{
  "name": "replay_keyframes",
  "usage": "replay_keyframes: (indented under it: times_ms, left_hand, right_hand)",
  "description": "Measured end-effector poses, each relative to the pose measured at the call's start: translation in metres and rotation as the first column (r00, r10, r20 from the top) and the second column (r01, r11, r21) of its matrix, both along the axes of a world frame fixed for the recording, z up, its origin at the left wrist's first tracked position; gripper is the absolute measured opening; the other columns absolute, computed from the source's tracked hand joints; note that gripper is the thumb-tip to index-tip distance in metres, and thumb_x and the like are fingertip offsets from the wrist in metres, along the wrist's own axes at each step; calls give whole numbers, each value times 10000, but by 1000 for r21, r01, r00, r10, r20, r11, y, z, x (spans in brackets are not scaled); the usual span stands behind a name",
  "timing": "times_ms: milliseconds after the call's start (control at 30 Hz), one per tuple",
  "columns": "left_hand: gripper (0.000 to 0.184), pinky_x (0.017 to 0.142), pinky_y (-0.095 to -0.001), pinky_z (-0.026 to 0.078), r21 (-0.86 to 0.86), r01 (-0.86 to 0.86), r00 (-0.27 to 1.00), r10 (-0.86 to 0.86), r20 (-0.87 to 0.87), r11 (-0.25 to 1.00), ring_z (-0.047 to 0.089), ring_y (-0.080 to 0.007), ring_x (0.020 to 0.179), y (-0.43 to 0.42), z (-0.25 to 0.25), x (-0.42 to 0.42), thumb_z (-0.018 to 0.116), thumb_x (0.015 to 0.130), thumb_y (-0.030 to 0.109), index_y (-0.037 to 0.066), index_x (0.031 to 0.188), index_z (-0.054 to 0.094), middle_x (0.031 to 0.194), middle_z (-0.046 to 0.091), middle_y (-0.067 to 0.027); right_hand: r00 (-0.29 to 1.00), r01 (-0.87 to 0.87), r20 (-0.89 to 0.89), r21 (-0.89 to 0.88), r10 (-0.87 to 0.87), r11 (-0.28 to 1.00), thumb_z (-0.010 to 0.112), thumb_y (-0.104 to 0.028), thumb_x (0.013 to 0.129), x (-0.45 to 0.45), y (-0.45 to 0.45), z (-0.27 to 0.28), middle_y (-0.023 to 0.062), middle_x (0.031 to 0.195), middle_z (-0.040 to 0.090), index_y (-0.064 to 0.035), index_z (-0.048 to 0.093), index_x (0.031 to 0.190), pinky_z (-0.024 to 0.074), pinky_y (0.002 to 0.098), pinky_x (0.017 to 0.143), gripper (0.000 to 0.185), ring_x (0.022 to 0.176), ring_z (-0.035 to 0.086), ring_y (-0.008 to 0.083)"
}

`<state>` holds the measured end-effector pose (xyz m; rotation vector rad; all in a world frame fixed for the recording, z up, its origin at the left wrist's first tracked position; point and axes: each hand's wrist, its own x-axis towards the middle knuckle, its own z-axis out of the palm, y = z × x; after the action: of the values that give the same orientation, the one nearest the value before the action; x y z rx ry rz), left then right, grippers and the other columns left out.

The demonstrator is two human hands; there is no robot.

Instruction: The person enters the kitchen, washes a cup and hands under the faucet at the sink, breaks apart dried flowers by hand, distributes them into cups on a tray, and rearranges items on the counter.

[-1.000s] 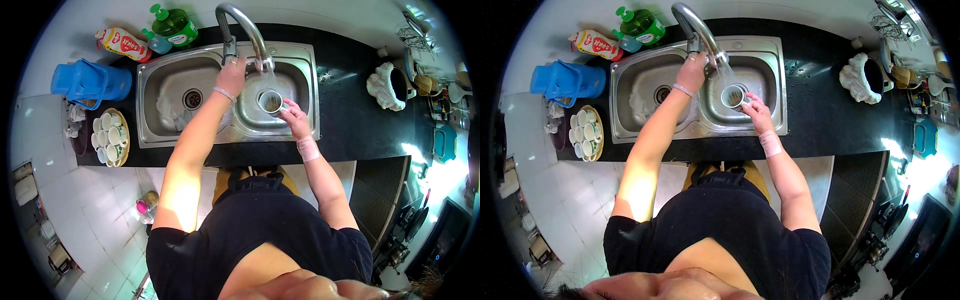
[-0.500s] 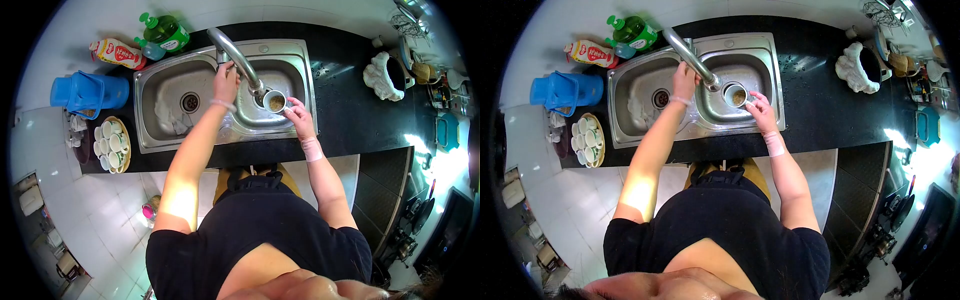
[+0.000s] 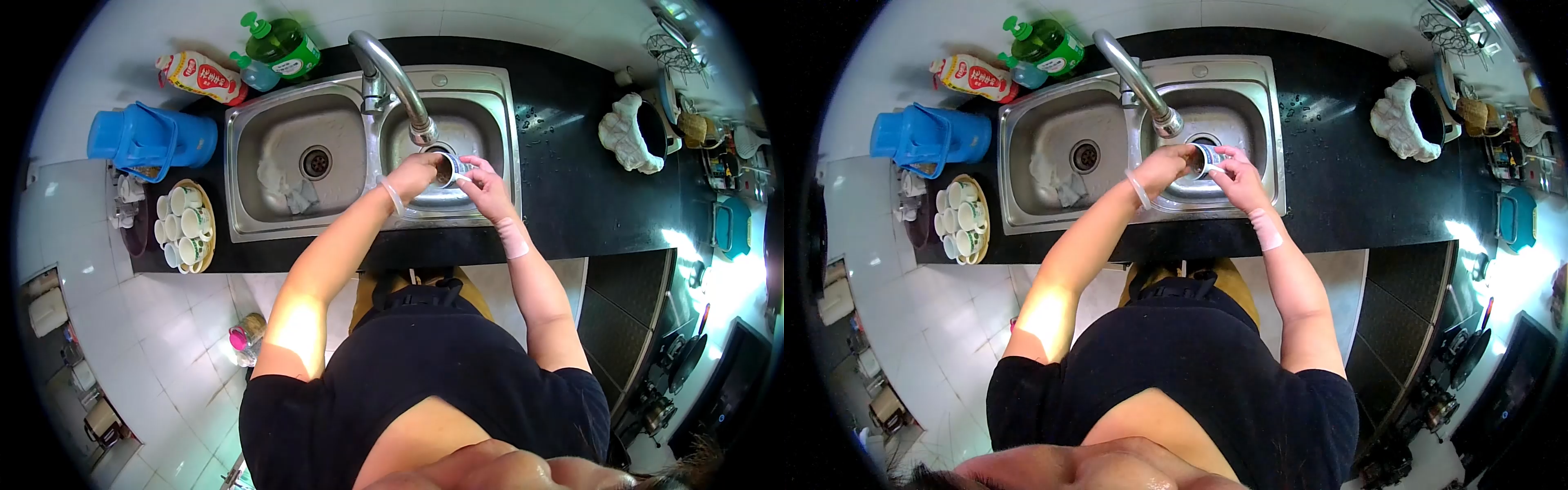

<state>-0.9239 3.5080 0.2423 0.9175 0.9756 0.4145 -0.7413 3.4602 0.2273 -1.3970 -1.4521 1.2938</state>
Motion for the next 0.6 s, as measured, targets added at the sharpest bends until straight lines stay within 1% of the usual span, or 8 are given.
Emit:
replay_keyframes:
  times_ms: [100,200,233,367,400,467,533,600]
  left_hand:
    - [317,807,-310,425,236,214,959,-157,-238,948,555,-216,964,3,-23,5,440,803,10,-40,1108,515,1023,592,-124]
    - [288,821,-353,416,362,422,839,-207,-504,831,553,-308,958,5,27,12,435,800,5,-13,1073,524,984,594,-191]
    - [281,829,-372,408,395,469,816,-216,-536,790,536,-343,983,5,35,14,435,791,-8,5,1057,524,1016,570,-226]
    - [292,854,-371,398,506,512,838,-275,-471,694,529,-330,1005,13,-11,11,447,786,-12,7,1067,522,1066,556,-213]
    - [299,860,-352,396,464,564,806,-335,-487,683,538,-277,999,16,-9,10,448,788,-8,17,1075,528,1070,567,-183]
    - [295,855,-340,401,488,582,813,-484,-324,651,537,-213,985,25,-25,5,463,791,15,29,1077,535,1057,581,-150]
    - [304,873,-334,398,373,656,754,-540,-374,656,540,-231,996,27,-12,8,467,787,2,34,1082,538,1073,579,-137]
    - [336,880,-336,393,437,684,729,-530,-433,584,536,-244,1006,27,-2,10,460,771,-24,35,1094,531,1072,575,-144]
  right_hand:
    - [999,-35,7,14,35,999,637,-126,738,-6,0,3,84,1144,511,13,607,748,419,232,630,142,688,531,114]
    - [998,-48,33,94,45,994,636,-124,733,-10,2,-1,97,1145,510,14,615,751,430,253,653,142,753,550,157]
    - [998,-51,46,129,45,990,636,-124,732,-11,3,-3,102,1145,510,15,618,752,434,261,664,141,785,557,173]
    - [997,-70,53,132,63,989,632,-118,726,-11,5,1,115,1158,504,12,637,762,440,286,709,135,865,565,213]
    - [997,-72,46,104,68,992,627,-110,720,-9,4,-4,119,1167,502,6,647,773,434,289,755,129,912,555,222]
    - [999,-41,-8,177,43,983,624,-105,716,-9,1,-14,118,1160,505,1,643,769,426,288,791,121,974,536,225]
    - [998,-49,-27,201,55,978,623,-101,714,-10,-1,-18,114,1152,508,-1,636,764,419,285,811,113,1018,517,223]
    - [997,-17,-70,199,32,980,623,-99,716,-11,-2,-18,113,1158,501,4,627,759,419,281,811,111,1024,516,222]
